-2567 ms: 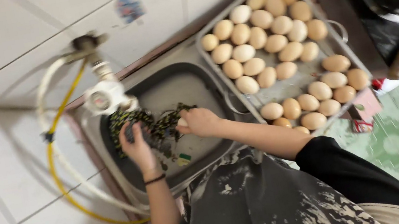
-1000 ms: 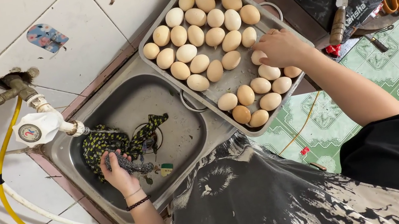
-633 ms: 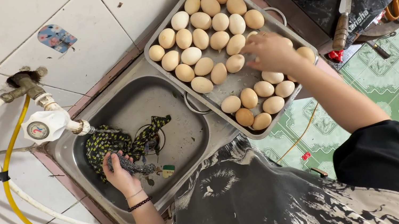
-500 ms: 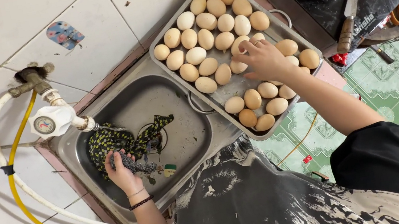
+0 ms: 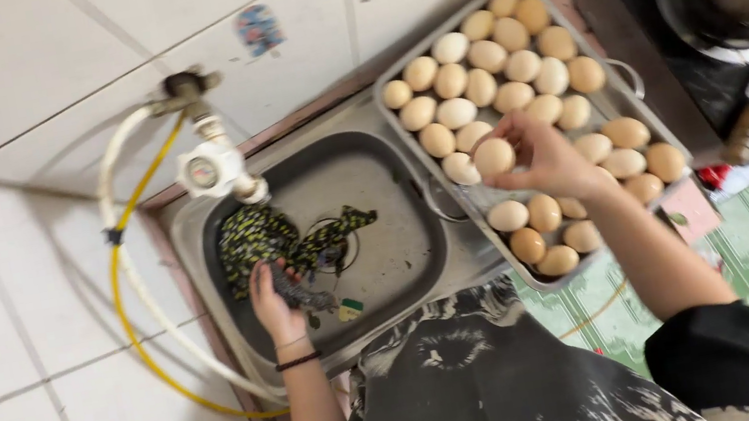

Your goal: Washing raw eggs with a scrubbing pad and placing them on a tray.

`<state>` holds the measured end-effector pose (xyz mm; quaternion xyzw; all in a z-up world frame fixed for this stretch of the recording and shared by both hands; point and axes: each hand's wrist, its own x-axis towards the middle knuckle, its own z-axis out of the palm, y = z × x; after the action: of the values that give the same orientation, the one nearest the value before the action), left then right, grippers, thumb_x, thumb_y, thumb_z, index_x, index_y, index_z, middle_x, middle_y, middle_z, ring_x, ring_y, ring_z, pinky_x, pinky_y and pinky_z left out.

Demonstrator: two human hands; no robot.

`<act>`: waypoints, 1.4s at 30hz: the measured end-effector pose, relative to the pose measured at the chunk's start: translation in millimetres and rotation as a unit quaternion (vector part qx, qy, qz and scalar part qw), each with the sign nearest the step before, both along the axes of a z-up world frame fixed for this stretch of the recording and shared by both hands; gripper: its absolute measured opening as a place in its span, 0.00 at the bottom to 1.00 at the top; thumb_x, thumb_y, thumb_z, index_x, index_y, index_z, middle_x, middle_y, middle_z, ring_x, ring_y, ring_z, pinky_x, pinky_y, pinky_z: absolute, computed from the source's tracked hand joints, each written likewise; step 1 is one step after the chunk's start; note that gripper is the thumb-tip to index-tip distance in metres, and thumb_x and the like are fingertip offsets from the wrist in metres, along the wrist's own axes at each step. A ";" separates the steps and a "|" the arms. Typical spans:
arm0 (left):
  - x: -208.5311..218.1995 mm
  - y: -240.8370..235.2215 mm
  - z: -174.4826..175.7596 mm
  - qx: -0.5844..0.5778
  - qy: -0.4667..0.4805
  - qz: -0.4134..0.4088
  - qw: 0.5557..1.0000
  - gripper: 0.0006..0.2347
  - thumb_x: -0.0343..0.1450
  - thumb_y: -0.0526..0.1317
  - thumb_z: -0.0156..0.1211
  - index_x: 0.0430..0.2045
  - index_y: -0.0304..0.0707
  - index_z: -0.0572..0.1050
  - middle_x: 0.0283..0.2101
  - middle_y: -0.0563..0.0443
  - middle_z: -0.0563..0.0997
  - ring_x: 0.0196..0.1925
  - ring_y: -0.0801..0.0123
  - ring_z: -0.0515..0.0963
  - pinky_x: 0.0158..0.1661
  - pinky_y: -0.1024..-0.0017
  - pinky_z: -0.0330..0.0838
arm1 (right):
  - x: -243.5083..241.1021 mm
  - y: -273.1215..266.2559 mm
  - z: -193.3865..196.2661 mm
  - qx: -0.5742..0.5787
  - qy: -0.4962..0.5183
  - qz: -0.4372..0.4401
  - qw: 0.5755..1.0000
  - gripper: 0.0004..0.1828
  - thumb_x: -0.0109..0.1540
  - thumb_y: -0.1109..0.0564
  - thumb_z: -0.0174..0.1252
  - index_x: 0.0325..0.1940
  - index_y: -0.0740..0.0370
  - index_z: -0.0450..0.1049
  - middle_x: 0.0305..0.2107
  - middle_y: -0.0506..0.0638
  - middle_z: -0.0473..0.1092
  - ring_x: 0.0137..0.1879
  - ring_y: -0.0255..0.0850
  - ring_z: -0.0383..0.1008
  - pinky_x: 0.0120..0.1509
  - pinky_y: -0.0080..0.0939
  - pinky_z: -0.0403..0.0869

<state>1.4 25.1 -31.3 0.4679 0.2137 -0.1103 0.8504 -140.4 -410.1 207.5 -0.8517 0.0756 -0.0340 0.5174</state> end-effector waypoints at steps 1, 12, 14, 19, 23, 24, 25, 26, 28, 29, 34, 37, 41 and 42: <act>-1.2 2.1 -3.7 -0.036 0.009 -0.003 0.999 0.14 0.75 0.40 0.58 0.54 0.38 0.71 0.41 0.41 0.82 0.36 0.62 0.81 0.36 0.63 0.79 | 10.4 17.0 2.9 0.164 0.001 0.030 0.986 0.29 0.56 0.53 0.72 0.54 0.61 0.63 0.50 0.57 0.74 0.55 0.47 0.78 0.58 0.43 0.78; 26.0 13.3 13.5 -0.211 0.061 0.050 0.974 0.17 0.77 0.46 0.56 0.52 0.27 0.71 0.46 0.41 0.83 0.45 0.60 0.83 0.45 0.63 0.78 | 136.5 236.8 -163.2 0.603 0.162 0.086 0.777 0.28 0.69 0.43 0.46 0.66 0.64 0.62 0.45 0.55 0.74 0.37 0.37 0.74 0.36 0.32 0.72; 36.4 6.9 34.7 -0.208 0.055 0.061 0.975 0.17 0.76 0.46 0.55 0.51 0.29 0.70 0.48 0.41 0.83 0.49 0.60 0.83 0.48 0.64 0.78 | 162.6 238.8 -175.7 0.594 0.162 0.065 0.785 0.33 0.72 0.36 0.38 0.63 0.68 0.64 0.43 0.55 0.75 0.29 0.34 0.70 0.29 0.31 0.68; 52.6 -27.5 50.8 -0.098 -0.110 0.076 0.986 0.14 0.77 0.39 0.59 0.52 0.28 0.69 0.54 0.35 0.80 0.54 0.56 0.81 0.58 0.60 0.75 | 208.0 235.0 -233.5 0.614 0.193 0.084 0.761 0.32 0.73 0.41 0.34 0.59 0.71 0.70 0.36 0.57 0.73 0.23 0.36 0.63 0.25 0.33 0.63; 59.4 -63.4 103.3 0.296 -0.377 0.006 0.878 0.16 0.75 0.38 0.62 0.54 0.28 0.68 0.62 0.35 0.74 0.63 0.53 0.74 0.63 0.61 0.67 | 223.8 236.0 -270.3 0.525 0.222 0.035 0.821 0.22 0.72 0.48 0.38 0.54 0.69 0.69 0.29 0.54 0.68 0.24 0.38 0.65 0.23 0.36 0.62; 66.1 -69.1 96.4 0.358 -0.380 0.003 0.853 0.16 0.75 0.39 0.64 0.51 0.29 0.69 0.62 0.33 0.73 0.62 0.52 0.75 0.61 0.62 0.68 | 225.1 236.8 -263.2 0.556 0.214 -0.015 0.803 0.19 0.73 0.51 0.40 0.56 0.68 0.68 0.35 0.52 0.71 0.32 0.37 0.71 0.34 0.37 0.70; 70.1 -73.5 88.9 0.419 -0.379 -0.001 0.825 0.15 0.75 0.40 0.66 0.49 0.30 0.70 0.62 0.31 0.73 0.61 0.52 0.75 0.59 0.62 0.69 | 223.0 239.1 -257.1 0.588 0.203 -0.066 0.780 0.16 0.73 0.54 0.42 0.57 0.68 0.68 0.41 0.51 0.74 0.41 0.38 0.77 0.46 0.39 0.78; 82.1 -71.9 71.3 0.421 -0.377 -0.001 0.825 0.15 0.75 0.40 0.66 0.49 0.30 0.70 0.62 0.31 0.73 0.61 0.52 0.75 0.59 0.62 0.69 | 224.0 237.1 -250.8 0.588 0.206 -0.066 0.780 0.16 0.73 0.54 0.42 0.57 0.68 0.68 0.41 0.51 0.74 0.41 0.38 0.77 0.46 0.39 0.78; 103.8 -70.7 35.2 0.216 -0.112 -0.035 0.969 0.13 0.76 0.42 0.63 0.45 0.27 0.75 0.44 0.38 0.82 0.45 0.57 0.79 0.49 0.64 0.74 | 222.7 230.9 -238.8 0.427 0.255 -0.039 0.867 0.16 0.73 0.43 0.43 0.47 0.58 0.63 0.19 0.46 0.58 0.18 0.34 0.53 0.19 0.35 0.52; 95.9 -72.7 48.5 0.215 -0.108 -0.037 0.970 0.13 0.76 0.42 0.63 0.45 0.27 0.75 0.44 0.38 0.82 0.45 0.57 0.79 0.49 0.64 0.74 | 221.3 228.3 -242.8 0.426 0.258 -0.042 0.866 0.16 0.73 0.43 0.43 0.47 0.58 0.63 0.19 0.46 0.58 0.18 0.34 0.53 0.19 0.35 0.52; 56.4 -89.8 98.0 0.342 -0.346 -0.077 0.870 0.16 0.75 0.42 0.61 0.49 0.28 0.69 0.46 0.41 0.77 0.47 0.63 0.78 0.49 0.67 0.72 | 221.3 205.2 -283.2 0.490 0.203 -0.065 0.845 0.23 0.81 0.50 0.45 0.68 0.74 0.67 0.42 0.47 0.76 0.42 0.32 0.76 0.44 0.34 0.77; 75.4 -89.3 41.2 0.290 -0.216 -0.057 0.931 0.12 0.74 0.41 0.57 0.45 0.30 0.72 0.44 0.42 0.80 0.44 0.62 0.80 0.47 0.67 0.75 | 208.7 218.3 -230.1 0.329 0.225 -0.030 0.916 0.22 0.73 0.47 0.39 0.61 0.61 0.70 0.25 0.45 0.62 0.22 0.31 0.56 0.20 0.34 0.56; 68.1 -92.2 62.5 0.240 -0.195 -0.030 0.950 0.11 0.78 0.42 0.59 0.44 0.29 0.73 0.43 0.40 0.80 0.45 0.61 0.79 0.49 0.67 0.74 | 210.1 217.6 -229.4 0.367 0.215 -0.033 0.905 0.20 0.70 0.49 0.40 0.61 0.57 0.68 0.25 0.46 0.66 0.21 0.32 0.59 0.20 0.33 0.58; 60.9 -97.6 76.6 0.302 -0.279 -0.042 0.911 0.13 0.76 0.41 0.61 0.46 0.28 0.71 0.44 0.39 0.78 0.46 0.59 0.78 0.49 0.66 0.72 | 213.7 210.3 -244.2 0.426 0.181 -0.034 0.886 0.21 0.74 0.51 0.40 0.65 0.62 0.69 0.35 0.46 0.71 0.33 0.30 0.67 0.35 0.31 0.68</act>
<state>62.2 -72.5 45.3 0.7224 -0.0293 0.0587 0.6883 73.3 -199.8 -36.7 -0.5377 0.2038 0.1387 0.8063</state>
